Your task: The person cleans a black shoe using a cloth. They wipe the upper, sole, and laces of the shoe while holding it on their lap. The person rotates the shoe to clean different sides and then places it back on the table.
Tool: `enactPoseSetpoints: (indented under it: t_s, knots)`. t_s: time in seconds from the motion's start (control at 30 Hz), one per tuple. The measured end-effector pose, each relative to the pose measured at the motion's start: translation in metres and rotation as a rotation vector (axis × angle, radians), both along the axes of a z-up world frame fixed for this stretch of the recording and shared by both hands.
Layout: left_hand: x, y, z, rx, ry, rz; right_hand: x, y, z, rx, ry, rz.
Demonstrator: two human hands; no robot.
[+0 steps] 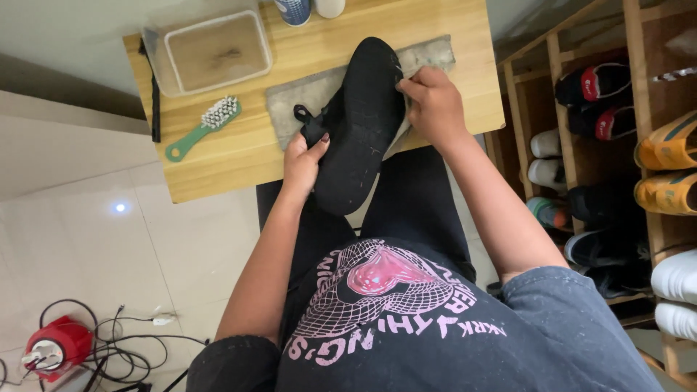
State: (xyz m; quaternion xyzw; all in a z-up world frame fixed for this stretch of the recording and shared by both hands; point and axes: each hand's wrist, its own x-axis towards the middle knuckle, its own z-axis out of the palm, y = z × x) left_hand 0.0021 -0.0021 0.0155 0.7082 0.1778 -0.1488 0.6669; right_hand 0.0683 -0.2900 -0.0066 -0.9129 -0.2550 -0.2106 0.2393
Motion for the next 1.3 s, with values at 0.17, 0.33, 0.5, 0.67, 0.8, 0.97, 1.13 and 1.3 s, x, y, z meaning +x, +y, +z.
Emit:
enactPoseSetpoints:
  t_s: [0.17,0.33,0.5,0.67,0.8,0.97,1.13,1.3]
  knots:
    - [-0.001,0.001,-0.004,-0.004,0.007,-0.005,-0.007,-0.009,0.022,-0.035,0.169,-0.071]
    - [-0.001,0.000,-0.007,0.013,0.035,0.003,0.003,0.009,0.005,0.284,0.150,-0.162]
    - [0.000,0.003,-0.018,0.013,-0.032,-0.006,-0.007,0.009,-0.008,0.127,-0.059,-0.011]
    - [-0.007,0.004,-0.026,-0.048,-0.163,0.008,-0.008,-0.024,-0.039,-0.045,0.021,-0.174]
    - [-0.008,0.003,-0.032,-0.047,-0.171,0.025,0.001,0.000,-0.019,0.239,0.007,-0.145]
    - [-0.006,0.002,-0.038,-0.057,-0.156,0.032,-0.010,-0.003,-0.052,0.091,-0.028,-0.183]
    - [-0.005,0.003,-0.050,-0.070,-0.156,0.036,-0.014,-0.013,-0.030,-0.019,0.089,-0.244]
    - [-0.004,0.005,-0.048,-0.059,-0.194,0.010,0.000,0.016,-0.012,0.283,0.096,-0.206]
